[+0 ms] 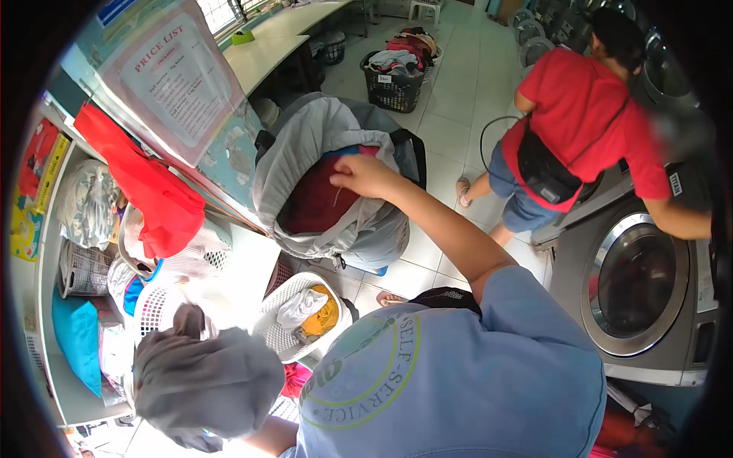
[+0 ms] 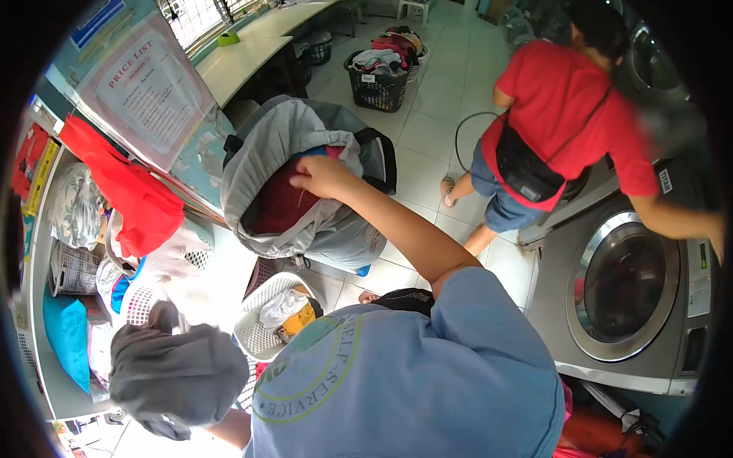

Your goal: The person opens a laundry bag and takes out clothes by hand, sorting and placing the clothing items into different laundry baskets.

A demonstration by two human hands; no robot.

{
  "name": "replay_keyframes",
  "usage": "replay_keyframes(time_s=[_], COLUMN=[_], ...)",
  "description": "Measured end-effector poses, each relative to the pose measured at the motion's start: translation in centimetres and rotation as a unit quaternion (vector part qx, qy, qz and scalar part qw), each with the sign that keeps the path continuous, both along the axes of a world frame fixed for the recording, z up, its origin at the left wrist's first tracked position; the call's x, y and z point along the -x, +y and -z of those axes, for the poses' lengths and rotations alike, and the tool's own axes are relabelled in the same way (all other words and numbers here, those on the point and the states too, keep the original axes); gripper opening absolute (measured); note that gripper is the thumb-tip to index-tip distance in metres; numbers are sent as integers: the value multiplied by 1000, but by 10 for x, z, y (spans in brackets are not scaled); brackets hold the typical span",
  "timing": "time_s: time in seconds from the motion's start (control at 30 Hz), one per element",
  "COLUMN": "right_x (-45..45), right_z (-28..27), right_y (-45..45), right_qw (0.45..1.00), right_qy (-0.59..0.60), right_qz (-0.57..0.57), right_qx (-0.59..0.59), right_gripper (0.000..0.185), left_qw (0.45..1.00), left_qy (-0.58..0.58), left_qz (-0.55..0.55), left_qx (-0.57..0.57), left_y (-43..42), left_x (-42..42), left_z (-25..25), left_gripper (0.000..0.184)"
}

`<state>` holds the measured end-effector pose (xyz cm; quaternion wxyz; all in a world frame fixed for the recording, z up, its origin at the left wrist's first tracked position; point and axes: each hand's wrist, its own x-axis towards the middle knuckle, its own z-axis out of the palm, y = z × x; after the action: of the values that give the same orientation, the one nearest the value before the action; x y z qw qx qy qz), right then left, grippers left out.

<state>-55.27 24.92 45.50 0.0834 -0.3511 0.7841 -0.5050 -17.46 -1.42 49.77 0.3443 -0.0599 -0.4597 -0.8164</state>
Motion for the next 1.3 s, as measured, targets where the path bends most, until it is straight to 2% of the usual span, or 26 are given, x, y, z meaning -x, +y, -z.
replay_keyframes(time_s=[0.03, 0.07, 0.13, 0.2, 0.3, 0.37, 0.4, 0.47, 0.53, 0.57, 0.63, 0.7, 0.73, 0.8, 0.83, 0.87, 0.93, 0.97, 1.0, 1.07, 1.13, 1.17, 1.2, 1.23, 1.27, 1.3], right_x=[-5, -7, -13, -13, 6, 12, 13, 12, 5, 7, 16, 16, 6, -2, -17, -32, -66, -86, -101, -123, -124, -116, -102, -87, -71, -60], right_z=[11, 21, 9, 8, 16, 3, -2, 2, -2, -5, -16, -44, -73, -111, -136, -155, -186, -198, -208, -220, -228, -224, -217, -211, -193, -178], right_y=[1, 1, -2, -3, -1, 1, 1, 2, 4, 2, -5, -16, -22, -39, -42, -48, -63, -72, -78, -79, -65, -62, -59, -54, -52, -41], right_qw=[981, 925, 922, 918, 946, 958, 968, 961, 934, 935, 933, 980, 984, 983, 978, 962, 904, 895, 878, 813, 839, 850, 852, 848, 868, 912], right_qy=[93, 182, 182, 178, 168, 130, 89, 139, 195, 198, 145, 0, -90, -83, -56, -75, -171, -151, -55, -92, -72, 14, 97, 179, 124, 36], right_qz=[60, 118, 111, 105, 50, 33, 19, 25, 4, 3, -100, -142, -116, -160, -185, -227, -314, -332, -378, -479, -488, -465, -439, -413, -379, -320], right_qx=[-159, -311, -324, -338, -274, -255, -235, -236, -298, -296, -313, -137, -105, 18, 82, 135, 236, 256, 288, 317, 229, 249, 267, 279, 296, 256], right_gripper=[23, 23, 21, 19, 13, 13, 13, 21, 20, 20, 19, 14, 11, 9, 11, 12, 16, 15, 14, 13, 15, 16, 18, 21, 21, 22], left_qw=[1000, 999, 993, 936, 911, 818, 809, 826, 851, 807, 766, 752, 780, 807, 874, 893, 940, 933, 938, 931, 954, 890, 779, 801, 970, 960], left_qy=[-22, -47, -117, -276, -336, -477, -500, -503, -505, -572, -640, -657, -620, -535, -405, -381, -244, -240, -207, -227, -238, -220, -189, -196, -46, -22], left_qz=[4, 5, -29, -217, -230, -321, -309, -249, -143, -137, -64, -41, 5, 42, -4, -14, -27, -32, -83, -53, -100, -184, -301, -337, -192, -227], left_qx=[10, 14, 9, -8, -65, 16, 21, -62, -14, -57, -2, 16, 81, 246, 268, 238, 239, 268, 266, 280, 151, 354, 516, 454, 142, 160], left_y=[-1, -3, -9, -22, -27, -49, -54, -44, -62, -34, -20, -4, 5, 33, 44, 71, 107, 121, 123, 100, 88, 72, 55, 61, 53, 48], left_x=[-1, -1, -7, -16, -15, -26, -28, -25, -30, -13, 8, 34, 47, 77, 91, 105, 129, 138, 152, 185, 186, 177, 168, 148, 141, 122], left_z=[3, 8, 33, 81, 111, 160, 180, 194, 249, 221, 207, 194, 174, 114, 107, 58, -1, -28, -15, -10, -23, -29, -35, -61, -65, -74], left_gripper=[47, 47, 48, 49, 49, 46, 44, 41, 41, 41, 55, 58, 59, 55, 56, 60, 88, 95, 82, 64, 53, 50, 47, 40, 43, 47])
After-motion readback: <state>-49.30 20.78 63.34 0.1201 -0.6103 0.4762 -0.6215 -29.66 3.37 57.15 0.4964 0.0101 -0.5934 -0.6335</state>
